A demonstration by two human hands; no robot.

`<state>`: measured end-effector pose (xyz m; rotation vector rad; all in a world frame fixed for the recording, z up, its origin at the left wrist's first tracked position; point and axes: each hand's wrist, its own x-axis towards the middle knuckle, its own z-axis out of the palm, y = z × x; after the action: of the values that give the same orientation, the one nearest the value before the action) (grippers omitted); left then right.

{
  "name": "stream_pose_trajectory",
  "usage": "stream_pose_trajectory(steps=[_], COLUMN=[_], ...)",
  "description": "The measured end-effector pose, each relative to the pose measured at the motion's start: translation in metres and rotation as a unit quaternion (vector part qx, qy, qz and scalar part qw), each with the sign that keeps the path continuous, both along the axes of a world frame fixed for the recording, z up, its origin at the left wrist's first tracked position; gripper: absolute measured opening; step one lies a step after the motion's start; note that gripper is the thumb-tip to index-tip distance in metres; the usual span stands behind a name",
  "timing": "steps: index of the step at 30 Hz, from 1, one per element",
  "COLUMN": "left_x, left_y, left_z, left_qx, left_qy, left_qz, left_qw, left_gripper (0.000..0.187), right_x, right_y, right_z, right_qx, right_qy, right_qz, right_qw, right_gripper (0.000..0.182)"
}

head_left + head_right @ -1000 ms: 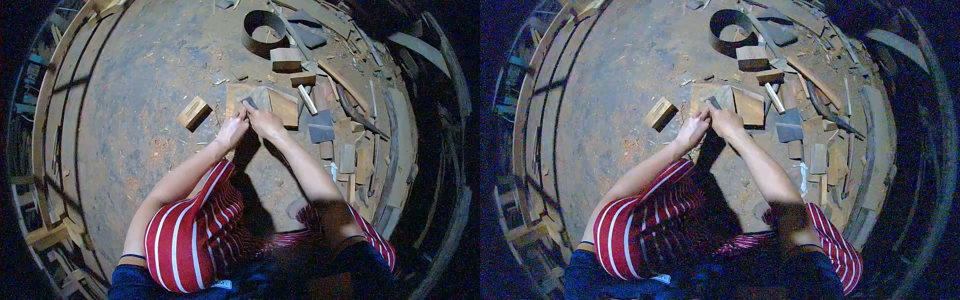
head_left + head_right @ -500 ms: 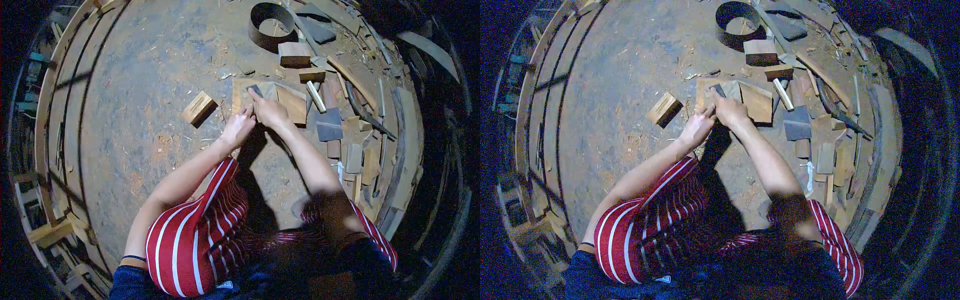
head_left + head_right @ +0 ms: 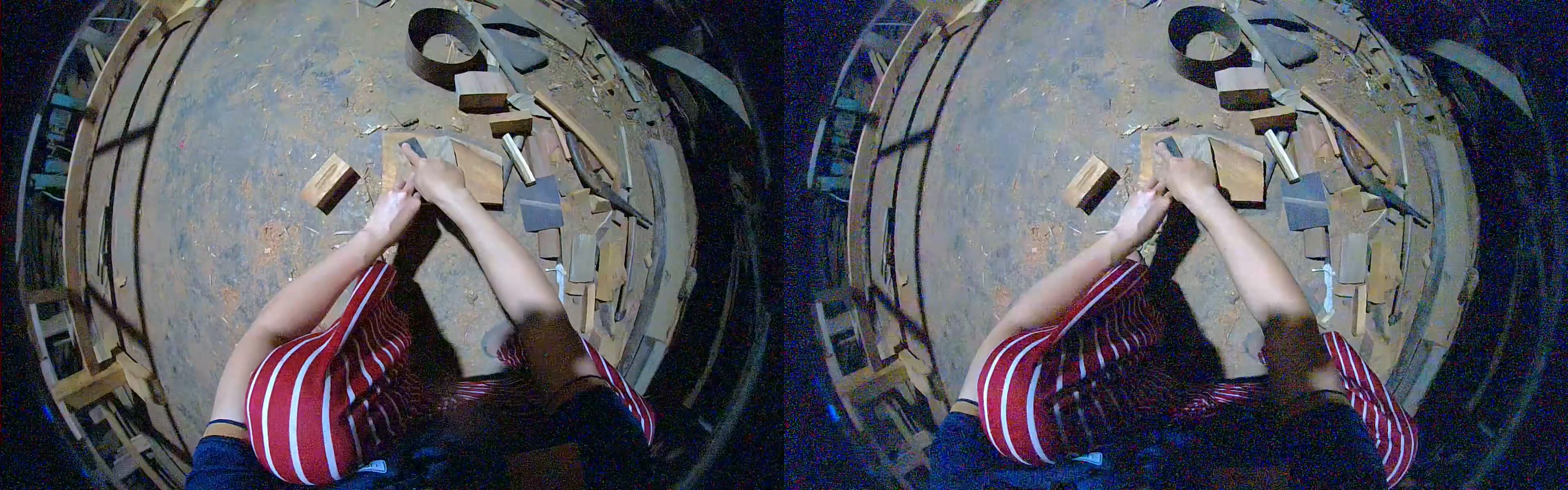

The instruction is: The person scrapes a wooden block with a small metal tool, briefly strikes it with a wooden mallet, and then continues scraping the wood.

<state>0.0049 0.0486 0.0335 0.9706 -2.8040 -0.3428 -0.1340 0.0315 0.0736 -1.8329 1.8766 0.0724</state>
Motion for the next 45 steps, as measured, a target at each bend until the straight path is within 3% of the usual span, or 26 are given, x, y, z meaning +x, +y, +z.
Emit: stream_pose_trajectory(steps=[8, 11, 12, 15, 19, 22, 29, 35, 41, 45], left_x=[-0.002, -0.001, 0.002, 0.002, 0.001, -0.001, 0.0, -0.001, -0.001, 0.0], left_y=[0.003, -0.002, -0.001, -0.003, 0.001, 0.001, -0.001, 0.0, -0.003, 0.0], left_z=[0.002, -0.006, -0.008, -0.007, -0.011, -0.005, -0.003, 0.005, -0.005, -0.002], left_qx=[0.039, -0.004, 0.058, -0.003, -0.05, 0.0, -0.004, 0.05, 0.018, 0.012], left_qy=[0.009, 0.048, 0.06, -0.039, 0.029, -0.004, -0.021, -0.029, -0.028, -0.021], left_qz=[0.038, -0.014, 0.013, -0.018, 0.006, 0.017, 0.009, 0.02, 0.008, 0.011], left_qw=[0.998, 0.999, 0.996, 0.999, 0.998, 1.0, 1.0, 0.998, 0.999, 1.0], left_gripper=[0.027, 0.021, 0.021, 0.023, 0.028, 0.025, 0.024, 0.022, 0.022, 0.022], right_x=[-0.005, -0.001, 0.002, -0.004, -0.02, -0.03, -0.026, -0.03, -0.035, -0.031], right_y=[0.024, 0.005, 0.0, 0.006, 0.056, 0.06, 0.026, 0.06, 0.006, 0.035], right_z=[-0.006, -0.01, -0.009, -0.014, -0.003, -0.003, -0.011, -0.002, -0.021, -0.012], right_qx=[0.005, -0.049, -0.041, -0.056, -0.03, -0.035, -0.064, -0.046, -0.087, -0.043], right_qy=[0.018, 0.016, 0.02, 0.016, 0.029, 0.031, 0.039, 0.053, 0.04, 0.054], right_qz=[0.01, 0.018, 0.02, 0.024, 0.023, 0.04, -0.01, 0.019, -0.039, -0.017], right_qw=[1.0, 0.999, 0.999, 0.998, 0.999, 0.998, 0.997, 0.997, 0.995, 0.997], right_gripper=[0.053, 0.053, 0.055, 0.058, 0.06, 0.06, 0.058, 0.06, 0.06, 0.062])
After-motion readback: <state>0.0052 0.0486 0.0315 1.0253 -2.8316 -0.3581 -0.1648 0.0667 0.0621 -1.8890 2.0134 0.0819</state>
